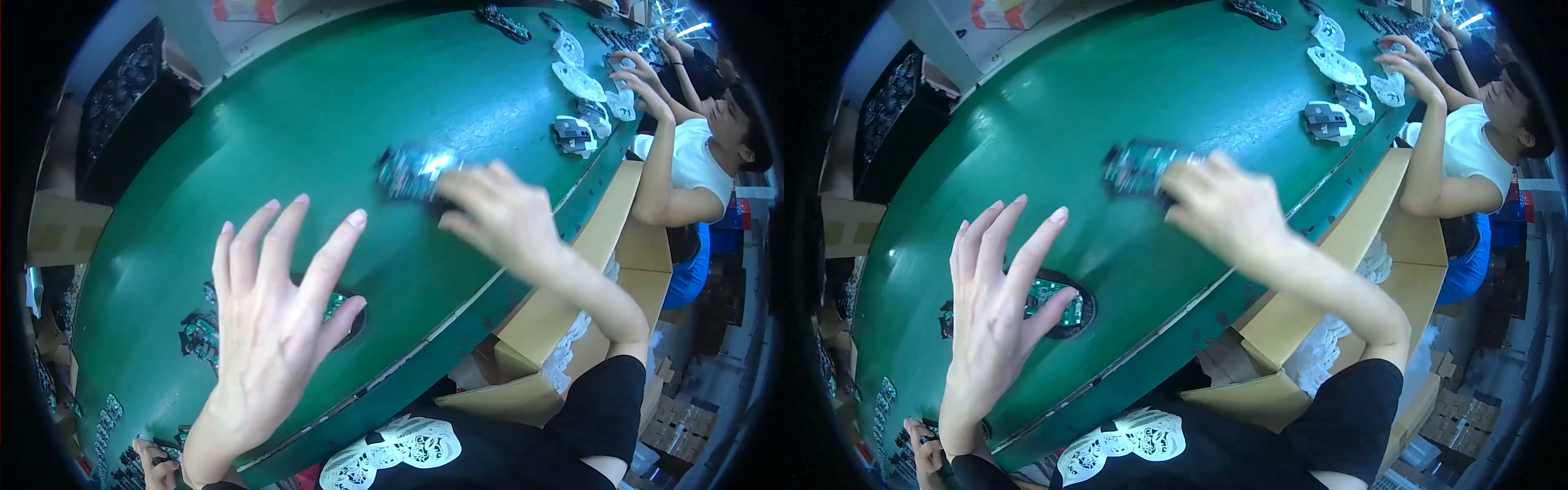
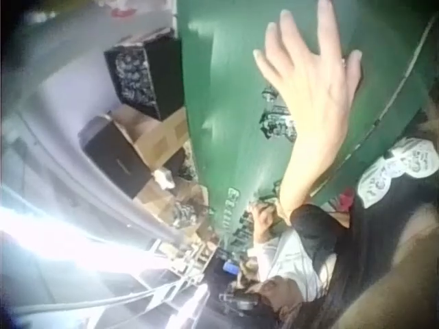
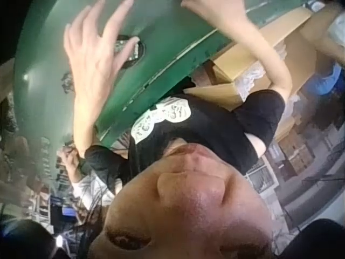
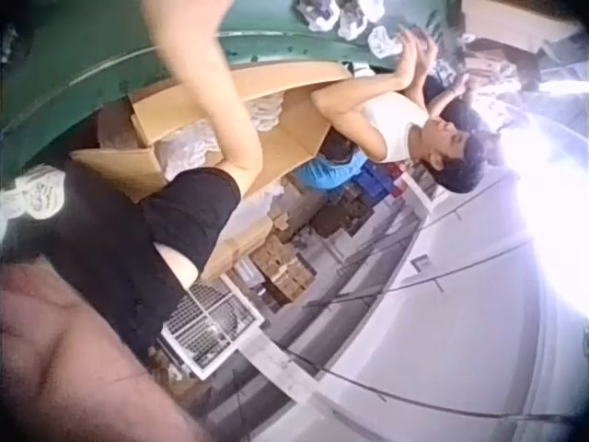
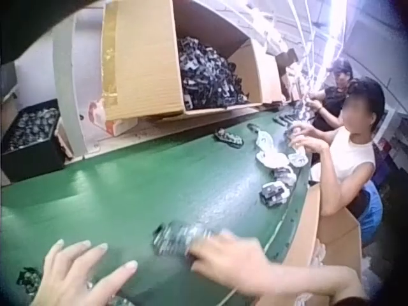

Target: The person unpacks mouse components from a box, snaps plastic casing pieces together, and installs scroll wheels onto computer mouse circuit boards along an assembly line.

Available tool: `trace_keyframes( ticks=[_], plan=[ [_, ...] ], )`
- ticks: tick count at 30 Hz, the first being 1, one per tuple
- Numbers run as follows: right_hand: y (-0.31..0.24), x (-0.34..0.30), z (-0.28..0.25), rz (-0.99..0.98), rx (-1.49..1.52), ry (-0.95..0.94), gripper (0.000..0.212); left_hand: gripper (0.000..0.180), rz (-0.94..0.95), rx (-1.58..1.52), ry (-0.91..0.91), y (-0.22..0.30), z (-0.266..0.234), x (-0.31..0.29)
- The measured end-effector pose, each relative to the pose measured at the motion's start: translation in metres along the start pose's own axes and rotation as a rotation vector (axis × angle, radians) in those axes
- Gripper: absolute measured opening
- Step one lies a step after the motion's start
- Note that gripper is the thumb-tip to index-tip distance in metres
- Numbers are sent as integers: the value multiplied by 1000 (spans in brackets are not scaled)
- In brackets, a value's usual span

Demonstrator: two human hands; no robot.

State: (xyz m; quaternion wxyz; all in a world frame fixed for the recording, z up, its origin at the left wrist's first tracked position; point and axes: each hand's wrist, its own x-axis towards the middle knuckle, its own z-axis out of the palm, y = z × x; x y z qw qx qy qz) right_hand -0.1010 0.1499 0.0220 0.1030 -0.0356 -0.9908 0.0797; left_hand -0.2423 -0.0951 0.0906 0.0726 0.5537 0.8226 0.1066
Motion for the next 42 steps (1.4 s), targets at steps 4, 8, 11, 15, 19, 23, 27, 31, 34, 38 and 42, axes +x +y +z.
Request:
trace_keyframes(
  ticks=[4, 8, 11, 15, 19, 23, 27, 31, 34, 38, 42],
  plan=[
    [95, 54, 10, 118, 2, -11, 36, 73, -26, -48, 1, -3, -12, -15],
    [155, 100, 22, 157, -103, 31, 37, 69, -60, -73, -24, -11, -14, -35],
    [166, 117, 29, 190, -101, -10, 38, 65, -104, -48, -20, -18, -16, -54],
    [171, 112, 24, 138, -201, 29, 37, 56, -165, -46, 41, -36, -7, -64],
    [31, 108, -3, 53, 307, -52, 35, 47, -296, 215, 211, -56, -10, -78],
    [-96, 97, -1, -359, 387, -134, 34, 39, -320, 217, 324, -59, -16, -98],
    [-122, 125, 16, -312, 346, -212, 37, 38, -269, 97, 322, -36, -10, -99],
    [-125, 132, 33, -201, 418, -385, 40, 51, -287, 13, 228, -19, 16, -110],
    [-118, 133, 41, -213, 448, -404, 40, 57, -342, 99, 221, -17, 39, -115],
    [-113, 128, 18, -11, 662, -430, 42, 65, -395, 111, 235, -20, 72, -125],
    [-92, 86, -8, 197, 920, -461, 43, 66, -409, 164, 182, -48, 69, -137]
  ],
)
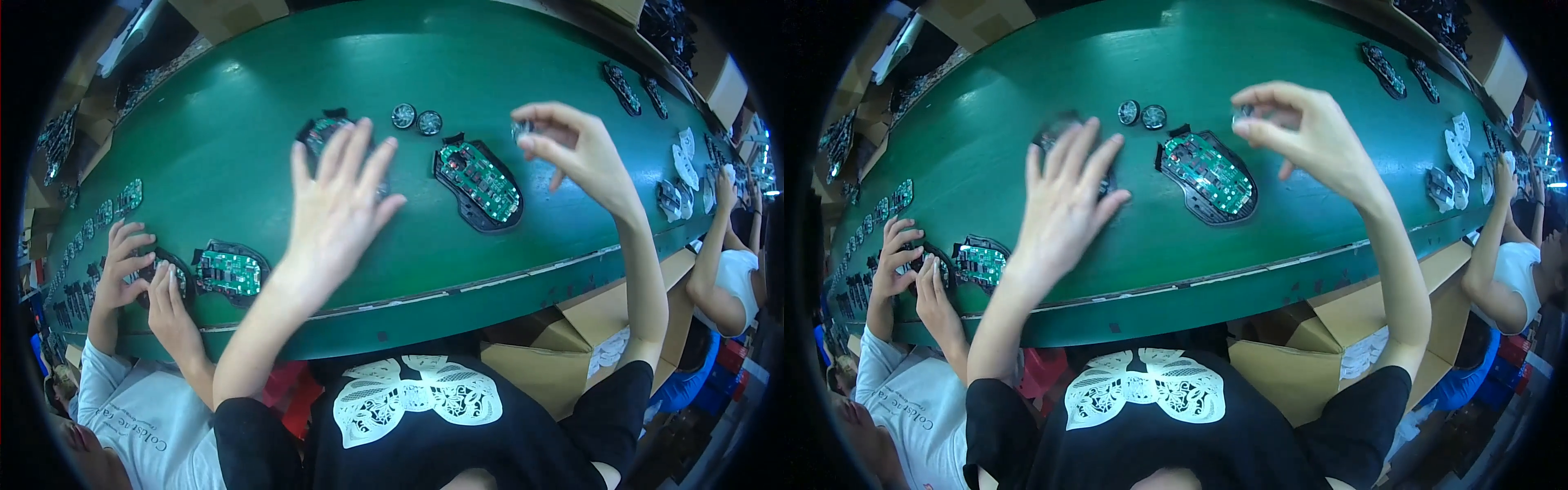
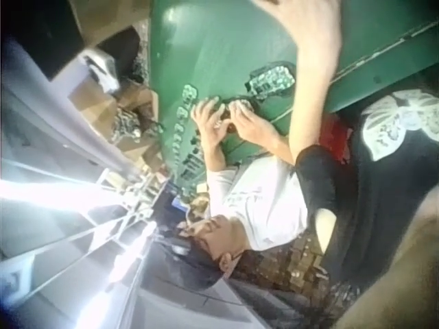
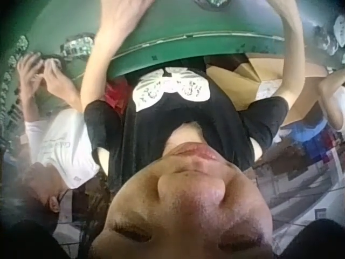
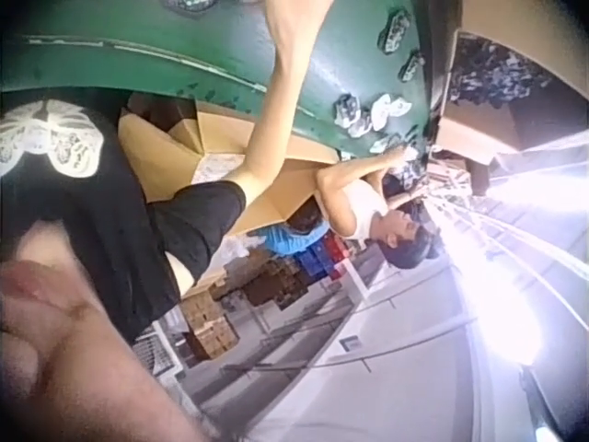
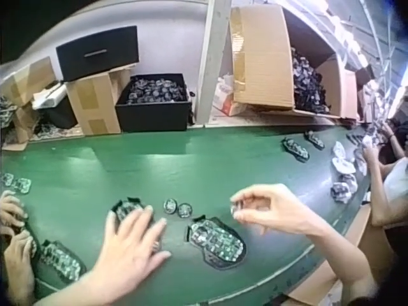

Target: The person unpacks mouse components from a box, snaps plastic casing pieces together, and installs scroll wheels onto computer mouse circuit boards along an assembly line.

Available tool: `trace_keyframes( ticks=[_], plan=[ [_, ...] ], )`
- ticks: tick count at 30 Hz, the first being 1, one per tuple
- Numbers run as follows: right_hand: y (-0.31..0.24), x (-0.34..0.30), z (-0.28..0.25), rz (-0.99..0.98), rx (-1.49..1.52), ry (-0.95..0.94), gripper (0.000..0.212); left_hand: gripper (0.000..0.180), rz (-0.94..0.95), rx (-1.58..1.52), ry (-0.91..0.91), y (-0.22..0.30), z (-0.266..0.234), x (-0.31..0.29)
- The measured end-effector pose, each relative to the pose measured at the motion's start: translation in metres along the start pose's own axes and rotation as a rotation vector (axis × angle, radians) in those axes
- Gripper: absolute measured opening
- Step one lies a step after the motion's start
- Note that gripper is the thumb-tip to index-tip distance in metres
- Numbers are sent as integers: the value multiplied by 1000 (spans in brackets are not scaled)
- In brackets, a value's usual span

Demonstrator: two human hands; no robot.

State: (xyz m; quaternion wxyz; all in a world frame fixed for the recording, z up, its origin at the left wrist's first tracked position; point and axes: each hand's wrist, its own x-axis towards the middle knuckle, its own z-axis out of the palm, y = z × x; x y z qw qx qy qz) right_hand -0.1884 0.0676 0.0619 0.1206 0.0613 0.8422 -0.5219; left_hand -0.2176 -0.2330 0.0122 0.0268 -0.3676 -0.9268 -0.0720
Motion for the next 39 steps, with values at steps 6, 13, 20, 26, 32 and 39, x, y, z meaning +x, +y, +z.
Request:
trace_keyframes(
  ticks=[6, 13, 20, 26, 32, 39],
  plan=[
    [45, -46, 0, 130, 22, 87, 39, 65, 65, -147, 95, 5, -27, 17],
    [35, -53, 33, 117, 27, 59, 35, 69, 147, -182, 23, 68, 13, 12],
    [10, -54, 44, -221, -192, 54, 35, 67, 123, -281, -143, 54, -14, -11],
    [16, -22, 50, -519, -700, 220, 34, 67, 26, -334, -83, 48, -27, -12],
    [16, -9, 48, -512, -745, 143, 36, 65, -1, -369, -195, 51, -25, -20],
    [4, -12, 38, -277, -428, 59, 33, 70, -25, -367, -224, 52, -18, -21]
  ],
)
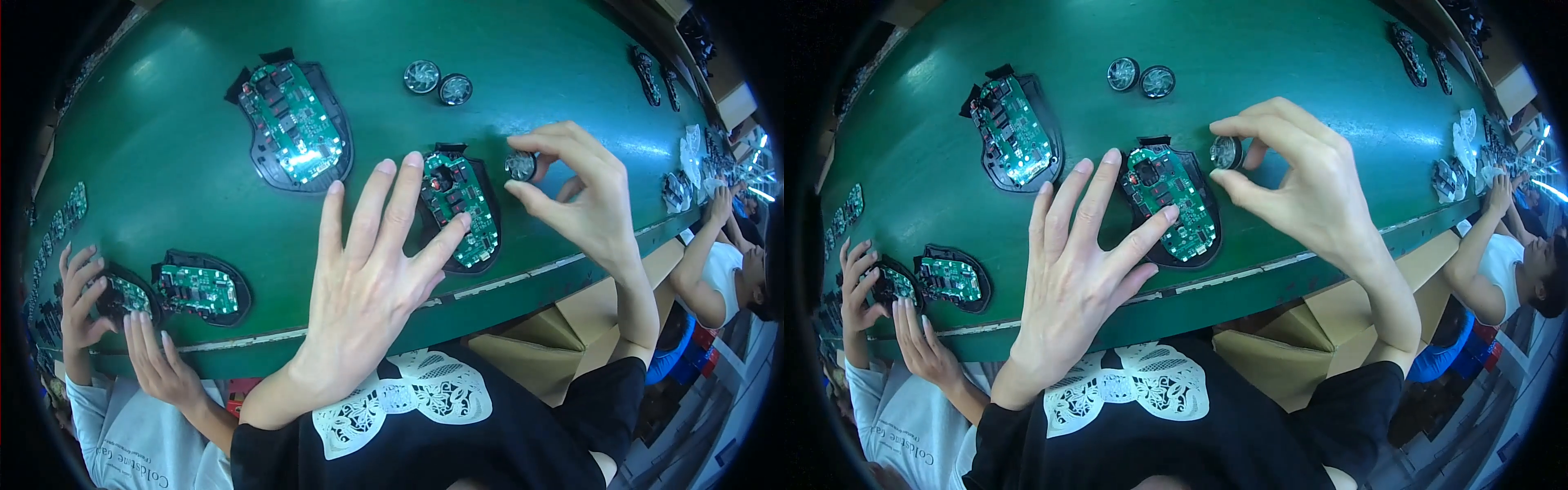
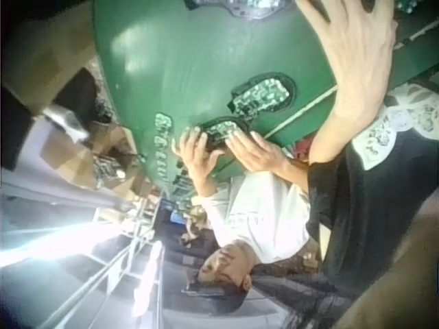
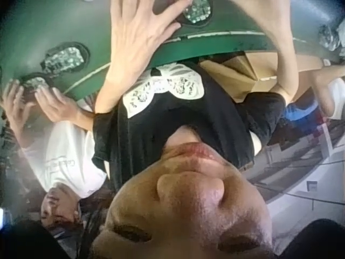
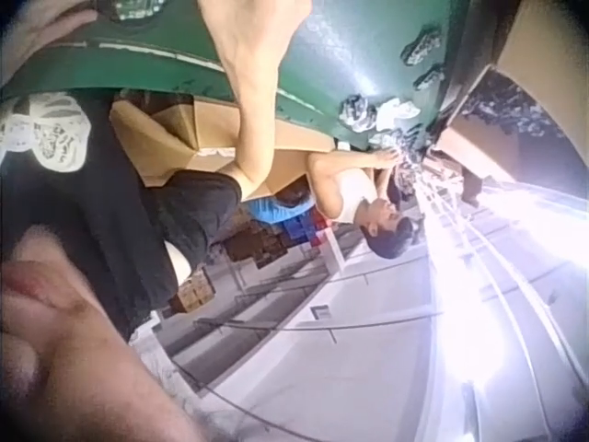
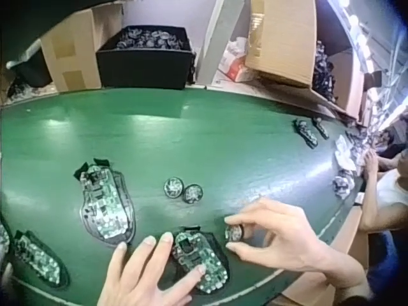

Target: The person unpacks mouse components from a box, snaps plastic casing pieces together, and installs scroll wheels onto computer mouse circuit boards along an assembly line.

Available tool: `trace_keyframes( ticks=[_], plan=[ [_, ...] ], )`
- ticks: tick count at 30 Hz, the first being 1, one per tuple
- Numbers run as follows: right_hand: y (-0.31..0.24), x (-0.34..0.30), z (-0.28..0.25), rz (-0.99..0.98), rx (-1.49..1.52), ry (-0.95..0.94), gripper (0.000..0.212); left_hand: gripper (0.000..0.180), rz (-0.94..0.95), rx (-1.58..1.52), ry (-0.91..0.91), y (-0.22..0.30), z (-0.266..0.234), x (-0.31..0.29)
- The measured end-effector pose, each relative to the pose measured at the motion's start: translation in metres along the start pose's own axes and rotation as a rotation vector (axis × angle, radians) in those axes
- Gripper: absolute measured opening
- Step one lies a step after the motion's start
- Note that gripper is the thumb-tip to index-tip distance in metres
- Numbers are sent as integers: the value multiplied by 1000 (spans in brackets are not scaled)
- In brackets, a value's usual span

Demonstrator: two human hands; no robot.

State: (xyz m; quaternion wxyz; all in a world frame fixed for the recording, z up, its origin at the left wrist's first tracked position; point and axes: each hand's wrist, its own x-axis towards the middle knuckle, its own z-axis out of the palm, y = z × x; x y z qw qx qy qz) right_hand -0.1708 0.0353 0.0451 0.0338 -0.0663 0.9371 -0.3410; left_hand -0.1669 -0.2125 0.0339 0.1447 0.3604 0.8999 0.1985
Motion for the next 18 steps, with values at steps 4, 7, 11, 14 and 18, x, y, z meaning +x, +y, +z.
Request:
trace_keyframes(
  ticks=[4, 7, 11, 14, 18],
  plan=[
    [-15, 8, 10, -74, 35, -14, 29, 71, -33, 62, 13, 4, 4, -4],
    [-18, 12, 26, -259, -104, 56, 31, 68, -62, 124, 24, 10, 3, -4],
    [-20, 13, 31, -290, -318, 115, 37, 62, -57, 131, 43, 16, 11, 2],
    [-30, 20, 35, -282, -312, 123, 38, 61, -83, 105, 59, 17, 7, -1],
    [-31, 19, 41, -276, -314, 118, 41, 61, -85, 76, 56, 16, 8, 1]
  ],
)
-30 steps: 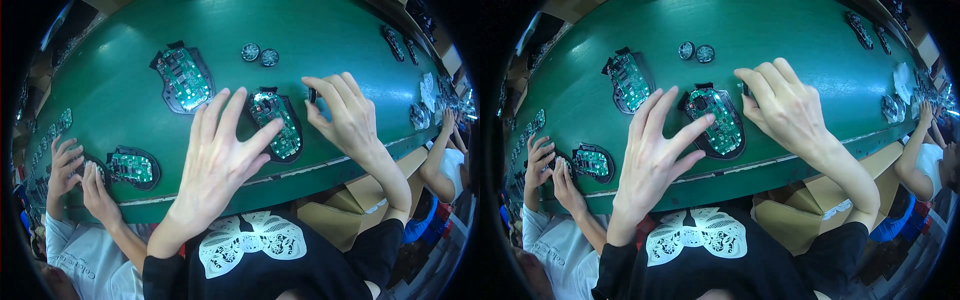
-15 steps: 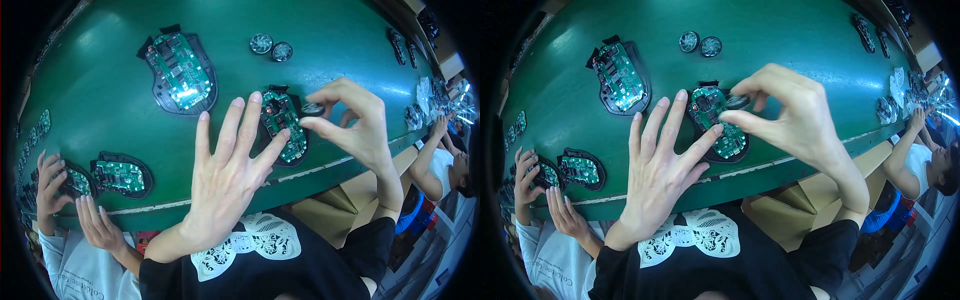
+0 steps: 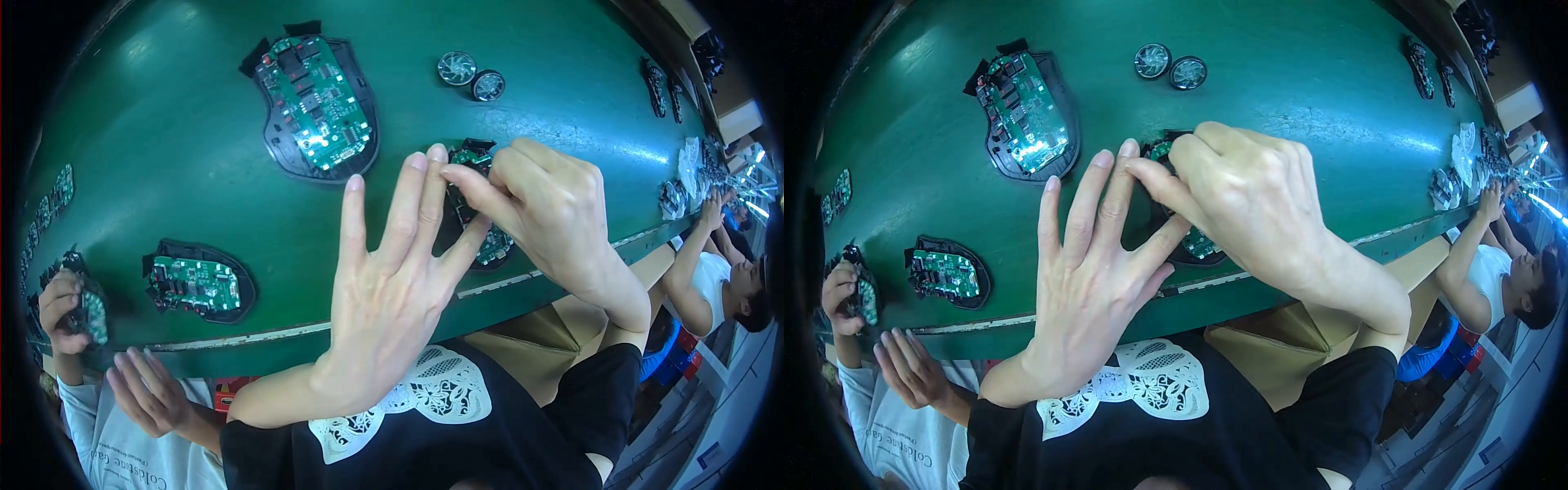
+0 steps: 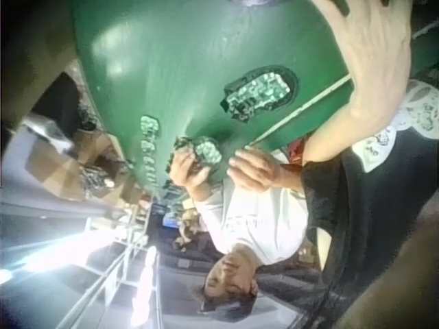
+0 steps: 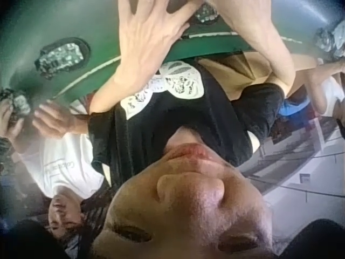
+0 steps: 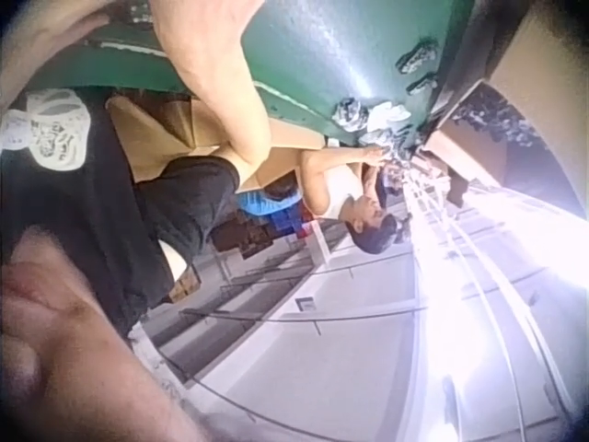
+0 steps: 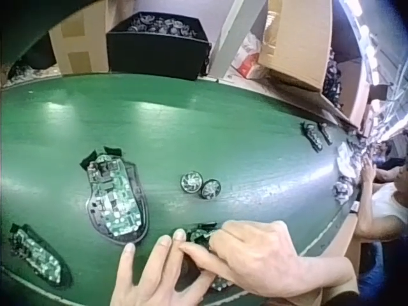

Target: The person unpacks mouse components from a box, snaps plastic casing pieces together, and installs scroll wheels onto computer mouse circuit boards along an assembly line.

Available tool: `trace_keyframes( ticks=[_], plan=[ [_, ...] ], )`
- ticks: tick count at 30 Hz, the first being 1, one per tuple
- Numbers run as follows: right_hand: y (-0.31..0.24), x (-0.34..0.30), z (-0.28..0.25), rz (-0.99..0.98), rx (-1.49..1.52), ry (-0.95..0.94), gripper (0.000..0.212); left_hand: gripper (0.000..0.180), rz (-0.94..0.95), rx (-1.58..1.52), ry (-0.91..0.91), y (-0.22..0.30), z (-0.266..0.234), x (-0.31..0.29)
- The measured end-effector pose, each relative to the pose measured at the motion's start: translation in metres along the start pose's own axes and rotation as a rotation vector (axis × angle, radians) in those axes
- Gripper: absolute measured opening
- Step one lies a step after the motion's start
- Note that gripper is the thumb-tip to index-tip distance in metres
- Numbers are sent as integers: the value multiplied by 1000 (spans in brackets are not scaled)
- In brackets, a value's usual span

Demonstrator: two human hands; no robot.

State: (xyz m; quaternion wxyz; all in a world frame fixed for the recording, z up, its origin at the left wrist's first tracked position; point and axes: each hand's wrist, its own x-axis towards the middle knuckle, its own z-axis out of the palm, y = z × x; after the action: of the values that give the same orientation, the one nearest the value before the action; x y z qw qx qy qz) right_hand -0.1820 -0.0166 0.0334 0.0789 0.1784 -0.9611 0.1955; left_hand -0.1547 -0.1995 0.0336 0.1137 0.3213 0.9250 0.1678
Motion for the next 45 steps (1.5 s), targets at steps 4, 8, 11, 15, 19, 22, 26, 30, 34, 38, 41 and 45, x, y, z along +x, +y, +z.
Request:
trace_keyframes(
  ticks=[4, 8, 11, 15, 19, 22, 26, 30, 34, 38, 41, 45],
  plan=[
    [4, -7, -7, -36, -119, -51, 36, 61, 24, 32, 6, 1, -1, 3],
    [2, -10, -29, 37, -13, -107, 31, 60, 66, 58, -15, -4, -4, 6],
    [8, -20, -24, -91, 14, -96, 37, 56, 130, 87, -23, -6, -8, 13],
    [12, -22, -25, -124, 19, -102, 38, 48, 203, 79, -10, -10, -8, 18],
    [11, -14, -32, -91, 38, -149, 39, 47, 239, 141, -32, -10, -8, 23],
    [9, -3, -42, 0, 21, -272, 43, 49, 238, 84, -28, -12, -5, 23],
    [14, 4, -43, -73, 41, -340, 44, 50, 237, 73, -7, -13, 1, 23],
    [6, -16, -34, -94, -82, -251, 47, 47, 250, 57, 11, -14, 4, 25],
    [2, -42, -23, -118, -162, -98, 54, 48, 249, 44, 50, -17, 8, 24],
    [-1, -24, -25, -52, -96, -135, 53, 53, 255, 13, 21, -19, 5, 22],
    [1, -17, -31, -23, 18, -222, 49, 54, 263, 1, 27, -20, 5, 22],
    [-3, -16, -32, -8, 18, -207, 43, 51, 295, 17, -1, -21, 0, 22]
  ],
)
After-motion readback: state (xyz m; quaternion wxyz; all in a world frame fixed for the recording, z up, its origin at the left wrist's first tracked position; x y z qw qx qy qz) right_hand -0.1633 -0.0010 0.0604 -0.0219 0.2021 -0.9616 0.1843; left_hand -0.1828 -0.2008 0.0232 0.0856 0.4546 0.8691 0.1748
